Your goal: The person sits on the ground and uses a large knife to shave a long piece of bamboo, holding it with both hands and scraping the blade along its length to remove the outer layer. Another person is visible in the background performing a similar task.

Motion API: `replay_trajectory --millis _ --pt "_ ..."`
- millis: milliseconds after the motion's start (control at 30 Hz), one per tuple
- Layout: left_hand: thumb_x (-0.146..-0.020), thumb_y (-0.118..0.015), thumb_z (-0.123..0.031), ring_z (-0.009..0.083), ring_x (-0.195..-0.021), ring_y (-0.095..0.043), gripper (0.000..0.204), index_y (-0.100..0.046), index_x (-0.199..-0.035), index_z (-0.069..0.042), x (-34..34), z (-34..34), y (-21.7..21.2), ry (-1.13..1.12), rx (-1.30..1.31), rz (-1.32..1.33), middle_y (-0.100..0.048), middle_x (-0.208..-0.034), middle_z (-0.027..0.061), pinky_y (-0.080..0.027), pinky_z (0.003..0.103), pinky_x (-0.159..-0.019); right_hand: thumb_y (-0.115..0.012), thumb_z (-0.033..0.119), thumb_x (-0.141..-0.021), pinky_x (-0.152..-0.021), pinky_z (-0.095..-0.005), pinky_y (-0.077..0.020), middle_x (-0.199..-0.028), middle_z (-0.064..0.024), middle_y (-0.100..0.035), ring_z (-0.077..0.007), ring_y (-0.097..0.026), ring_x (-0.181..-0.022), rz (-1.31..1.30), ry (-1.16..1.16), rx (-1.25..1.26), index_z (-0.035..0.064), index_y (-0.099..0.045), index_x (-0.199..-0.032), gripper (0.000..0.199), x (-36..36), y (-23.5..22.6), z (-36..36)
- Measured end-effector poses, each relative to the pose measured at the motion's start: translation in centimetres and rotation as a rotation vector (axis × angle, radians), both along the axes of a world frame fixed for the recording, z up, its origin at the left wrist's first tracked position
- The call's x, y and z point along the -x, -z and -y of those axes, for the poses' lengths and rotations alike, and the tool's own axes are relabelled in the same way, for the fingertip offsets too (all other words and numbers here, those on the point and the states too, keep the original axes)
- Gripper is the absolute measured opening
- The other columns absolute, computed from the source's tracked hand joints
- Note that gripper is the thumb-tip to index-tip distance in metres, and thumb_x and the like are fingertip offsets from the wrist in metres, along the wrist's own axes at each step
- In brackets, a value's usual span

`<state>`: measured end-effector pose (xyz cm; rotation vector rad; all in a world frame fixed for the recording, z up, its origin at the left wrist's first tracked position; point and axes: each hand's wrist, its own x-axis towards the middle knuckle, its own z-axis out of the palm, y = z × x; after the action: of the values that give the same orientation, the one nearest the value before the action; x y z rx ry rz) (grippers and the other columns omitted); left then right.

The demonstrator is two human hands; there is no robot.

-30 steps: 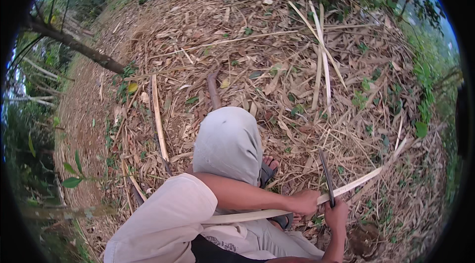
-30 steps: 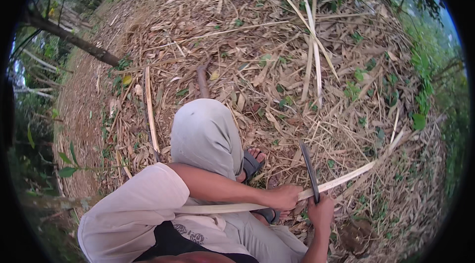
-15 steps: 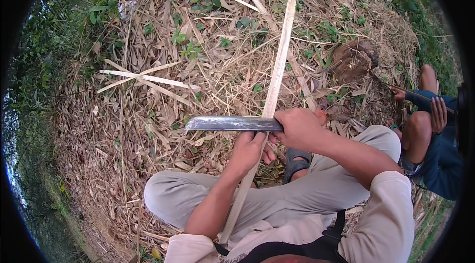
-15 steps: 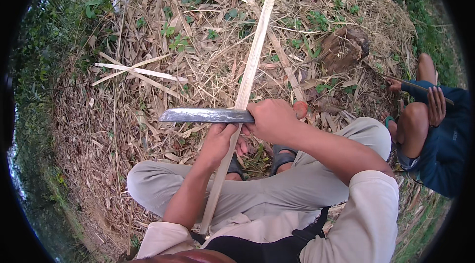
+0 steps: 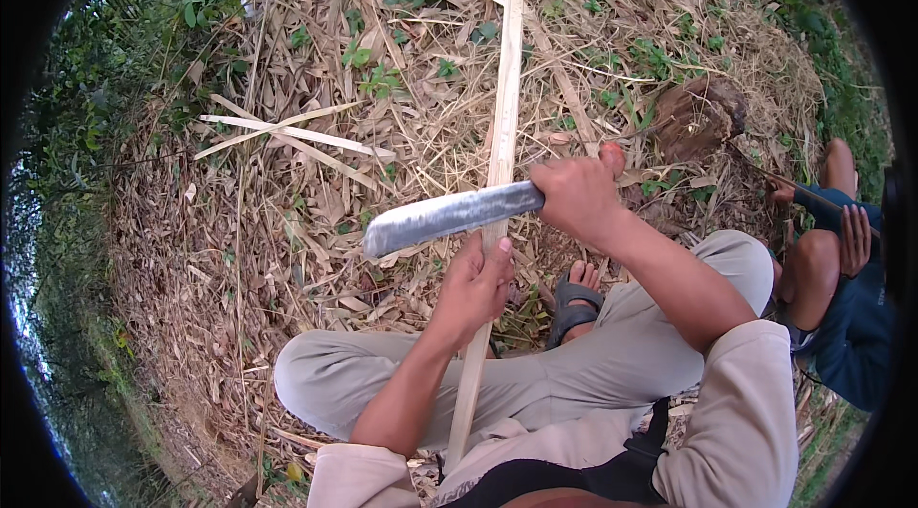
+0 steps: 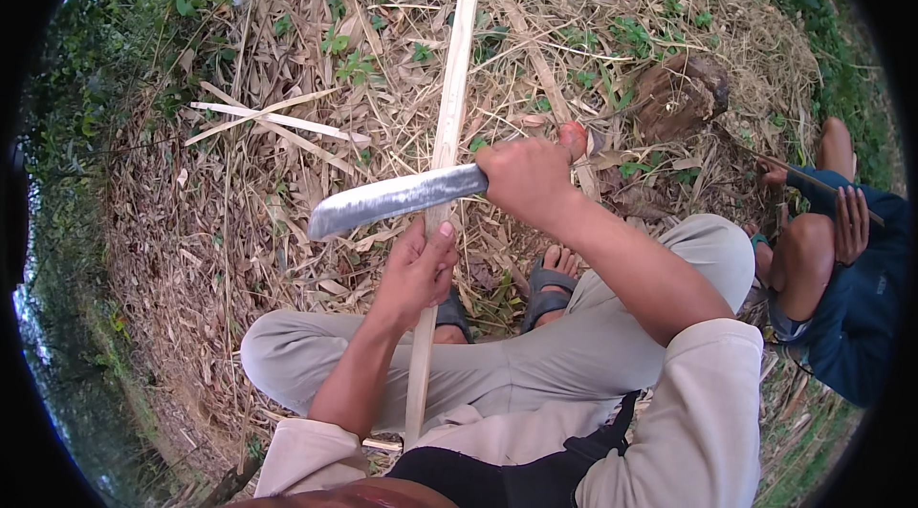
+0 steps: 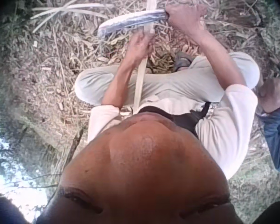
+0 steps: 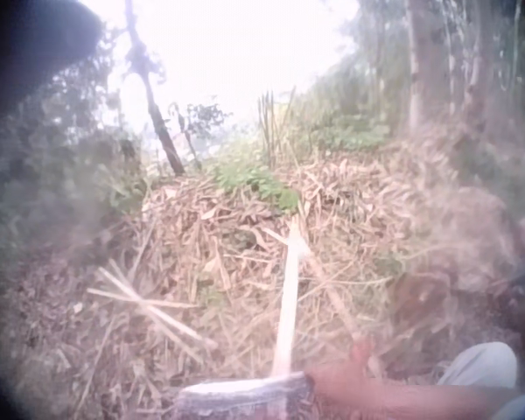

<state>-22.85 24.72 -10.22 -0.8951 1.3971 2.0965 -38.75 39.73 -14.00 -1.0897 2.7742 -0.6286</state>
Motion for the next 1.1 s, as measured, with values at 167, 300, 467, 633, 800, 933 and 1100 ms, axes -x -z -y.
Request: replay_trajectory --millis 167,300,467,633,800,933,1100 --pt "-0.105 -0.051 -0.028 0.0048 -0.038 -0.032 0.019 -0.045 -0.096 -0.011 0.2 -1.1 -1.1 0.024 -0.092 -0.033 -0.040 -0.062 -0.0045 -0.024 0.023 -0.034 -0.066 0.023 -0.085 -0.068 -0.0497 -0.0534 -0.075 -0.0208 -0.067 -0.0398 -0.067 -0.071 0.168 0.252 -0.097 0.0053 -0.071 -0.084 0.018 5.0 -1.5 -2.0" --pt "-0.103 -0.055 -0.029 0.0050 -0.036 -0.031 0.022 -0.045 -0.094 -0.011 1.2 -0.4 -1.2 -0.016 0.021 0.068 -0.038 -0.056 -0.0053 -0.024 0.024 -0.033 -0.069 0.023 -0.082 -0.066 -0.0512 -0.0521 -0.075 -0.0178 -0.067 -0.0391 -0.067 -0.070 0.209 -0.108 -0.055 0.0058 -0.067 -0.078 0.018 -1.7 -0.8 0.0" --pt "-0.103 -0.056 -0.027 0.0048 -0.036 -0.030 0.021 -0.047 -0.102 -0.008 0.4 -0.8 -3.7 0.047 0.045 -0.019 -0.039 -0.053 -0.0050 -0.023 0.025 -0.033 -0.066 0.022 -0.083 -0.067 -0.0481 -0.0549 -0.072 -0.0200 -0.067 -0.0370 -0.069 -0.070 0.197 0.286 -0.019 0.0009 -0.069 -0.078 0.022 5.7 -0.8 -2.3" --pt "-0.102 -0.058 -0.025 0.0044 -0.037 -0.031 0.020 -0.047 -0.103 -0.009 0.9 -0.5 -2.2 -0.016 0.011 -0.003 -0.039 -0.055 -0.0056 -0.023 0.024 -0.033 -0.067 0.022 -0.082 -0.067 -0.0462 -0.0555 -0.073 -0.0195 -0.068 -0.0359 -0.069 -0.070 0.246 0.195 -0.052 0.0022 -0.069 -0.077 0.021 3.9 0.0 -1.2" --pt "-0.099 -0.062 -0.026 0.0100 -0.064 -0.051 0.028 -0.057 -0.111 -0.002 0.5 0.0 -1.5 0.114 0.258 0.042 -0.057 -0.077 0.0015 -0.043 0.028 -0.058 -0.070 0.017 -0.067 -0.060 -0.0459 -0.0501 -0.065 -0.0120 -0.063 -0.0336 -0.066 -0.064 0.098 -0.199 0.025 0.0076 -0.061 -0.069 0.013 1.1 1.4 -0.6" --pt "-0.098 -0.062 -0.028 0.0092 -0.071 -0.051 0.034 -0.058 -0.117 0.000 0.3 -1.2 -0.3 0.106 0.396 -0.072 -0.058 -0.079 0.0022 -0.044 0.027 -0.065 -0.070 0.017 -0.066 -0.058 -0.0467 -0.0474 -0.063 -0.0089 -0.061 -0.0337 -0.065 -0.061 -0.070 -0.218 0.156 0.0093 -0.058 -0.067 0.014 2.9 3.7 -0.7" --pt "-0.100 -0.060 -0.023 0.0033 -0.042 -0.035 0.018 -0.049 -0.103 -0.009 -2.0 -2.8 -2.5 0.065 0.030 0.051 -0.042 -0.059 -0.0070 -0.025 0.023 -0.038 -0.065 0.020 -0.083 -0.066 -0.0470 -0.0536 -0.070 -0.0164 -0.067 -0.0321 -0.068 -0.064 0.344 0.355 -0.142 0.0027 -0.068 -0.079 0.018 9.9 2.9 -2.1"
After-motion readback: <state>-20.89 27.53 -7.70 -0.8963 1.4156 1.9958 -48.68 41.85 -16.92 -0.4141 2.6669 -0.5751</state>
